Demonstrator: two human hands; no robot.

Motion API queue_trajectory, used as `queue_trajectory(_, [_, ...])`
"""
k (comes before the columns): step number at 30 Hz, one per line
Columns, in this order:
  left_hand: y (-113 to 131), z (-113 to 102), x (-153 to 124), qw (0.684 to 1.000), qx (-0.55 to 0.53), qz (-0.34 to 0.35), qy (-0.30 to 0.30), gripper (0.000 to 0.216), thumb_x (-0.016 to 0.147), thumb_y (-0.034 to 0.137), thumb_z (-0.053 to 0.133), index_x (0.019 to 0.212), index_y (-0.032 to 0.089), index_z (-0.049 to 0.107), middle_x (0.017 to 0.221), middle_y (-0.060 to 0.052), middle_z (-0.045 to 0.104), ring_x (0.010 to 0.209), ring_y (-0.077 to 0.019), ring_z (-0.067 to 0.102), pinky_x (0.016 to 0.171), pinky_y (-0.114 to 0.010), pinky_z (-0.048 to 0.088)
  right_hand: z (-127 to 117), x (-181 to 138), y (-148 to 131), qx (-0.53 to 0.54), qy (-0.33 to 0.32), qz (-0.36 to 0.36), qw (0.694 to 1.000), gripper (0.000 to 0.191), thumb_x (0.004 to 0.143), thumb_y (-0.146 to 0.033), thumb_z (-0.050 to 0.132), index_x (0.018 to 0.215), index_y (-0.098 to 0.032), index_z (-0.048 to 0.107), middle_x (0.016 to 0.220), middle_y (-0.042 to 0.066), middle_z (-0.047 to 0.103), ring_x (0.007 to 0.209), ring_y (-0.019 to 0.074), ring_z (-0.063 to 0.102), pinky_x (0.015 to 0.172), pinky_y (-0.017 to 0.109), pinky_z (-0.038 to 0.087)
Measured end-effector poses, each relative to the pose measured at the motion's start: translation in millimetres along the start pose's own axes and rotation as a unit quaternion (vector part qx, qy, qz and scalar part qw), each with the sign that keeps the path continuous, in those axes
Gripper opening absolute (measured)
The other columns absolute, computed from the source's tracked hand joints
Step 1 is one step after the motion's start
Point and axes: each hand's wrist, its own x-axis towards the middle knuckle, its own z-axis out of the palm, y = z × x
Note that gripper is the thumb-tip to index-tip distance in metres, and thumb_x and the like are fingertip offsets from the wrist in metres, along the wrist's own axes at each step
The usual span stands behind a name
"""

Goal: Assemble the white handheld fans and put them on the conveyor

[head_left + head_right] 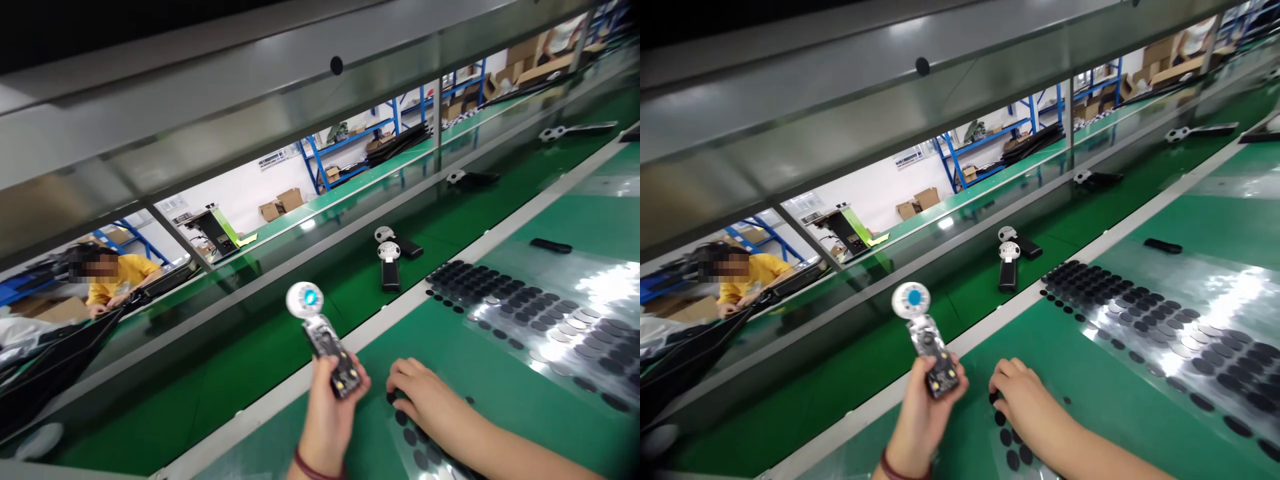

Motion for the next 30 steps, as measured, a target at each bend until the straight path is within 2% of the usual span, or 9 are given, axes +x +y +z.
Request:
queue_trajectory(2, [-26,15,-11,0.999,-0.036,-0.027,-0.012,0.028,0.082,0.039,0.045,0.073,0.014,0.050,0.061,-0.003,0.058,0.054,-0.0128,0.054,0.063,-0.032,0.047,3,-2,1,0.011,0.011,0.015,1.000,0.022,0.070,0.001,0.050,0.076,-0.020,0.056,0.086,0.003,0.057,0.085,0.0205,0.052,0.073,0.032,0.042])
queue_trajectory(5, [-47,21,-12,0.997,-0.076,-0.018,0.008,0.040,0.080,0.055,0.043,0.077,0.016,0.051,0.058,-0.001,0.058,0.052,-0.0131,0.053,0.062,-0.032,0.047,6,-5,2,0.034,0.020,0.023,0.999,0.020,0.070,0.000,0.047,0.073,-0.020,0.050,0.084,0.002,0.056,0.083,0.0192,0.052,0.072,0.031,0.041])
queue_trajectory(9, [-49,17,-8,0.992,-0.121,-0.001,0.019,0.042,0.077,0.057,0.046,0.081,0.016,0.054,0.057,-0.001,0.060,0.052,-0.0147,0.053,0.068,-0.041,0.048,7,-5,2,0.065,0.024,0.025,0.997,0.018,0.071,-0.003,0.049,0.069,-0.021,0.047,0.082,0.001,0.055,0.083,0.0199,0.051,0.072,0.032,0.039])
queue_trajectory(15, [-50,14,-11,0.992,-0.122,0.022,-0.001,0.042,0.079,0.057,0.043,0.074,0.018,0.055,0.054,-0.001,0.058,0.049,-0.0140,0.052,0.061,-0.032,0.045,3,-3,1,0.116,0.015,0.029,0.993,0.018,0.069,-0.003,0.052,0.065,-0.020,0.047,0.078,0.001,0.056,0.082,0.0203,0.051,0.073,0.032,0.039])
queue_trajectory(18, [-50,12,-10,0.991,-0.128,0.037,0.002,0.041,0.081,0.056,0.040,0.071,0.019,0.055,0.054,0.000,0.058,0.048,-0.0133,0.050,0.062,-0.032,0.044,-1,-4,5,0.152,-0.001,0.023,0.988,0.019,0.068,-0.004,0.055,0.062,-0.020,0.047,0.079,0.001,0.058,0.084,0.0202,0.052,0.076,0.032,0.039])
queue_trajectory(22, [-49,11,-8,0.992,-0.109,0.045,-0.035,0.044,0.083,0.054,0.035,0.066,0.018,0.055,0.052,-0.001,0.056,0.046,-0.0130,0.049,0.052,-0.026,0.038,-25,-5,5,0.213,-0.013,0.017,0.977,0.014,0.075,-0.014,0.053,0.066,-0.021,0.047,0.082,-0.001,0.058,0.082,0.0161,0.055,0.075,0.027,0.043])
queue_trajectory(26, [-53,17,-15,0.992,-0.098,-0.001,-0.084,0.051,0.084,0.056,0.032,0.066,0.016,0.059,0.053,-0.002,0.057,0.045,-0.0120,0.050,0.059,-0.029,0.041,-59,-5,-16,0.320,0.007,0.044,0.947,0.014,0.077,-0.020,0.051,0.064,-0.022,0.045,0.084,-0.002,0.055,0.081,0.0154,0.057,0.071,0.025,0.045])
queue_trajectory(30, [-59,22,-24,0.986,-0.101,-0.063,-0.114,0.055,0.082,0.059,0.032,0.074,0.014,0.063,0.051,-0.002,0.059,0.039,-0.0116,0.050,0.064,-0.033,0.044,-76,0,-34,0.416,-0.048,0.103,0.902,0.005,0.078,-0.026,0.051,0.074,-0.023,0.049,0.078,-0.004,0.056,0.054,0.0115,0.057,0.051,0.024,0.045])
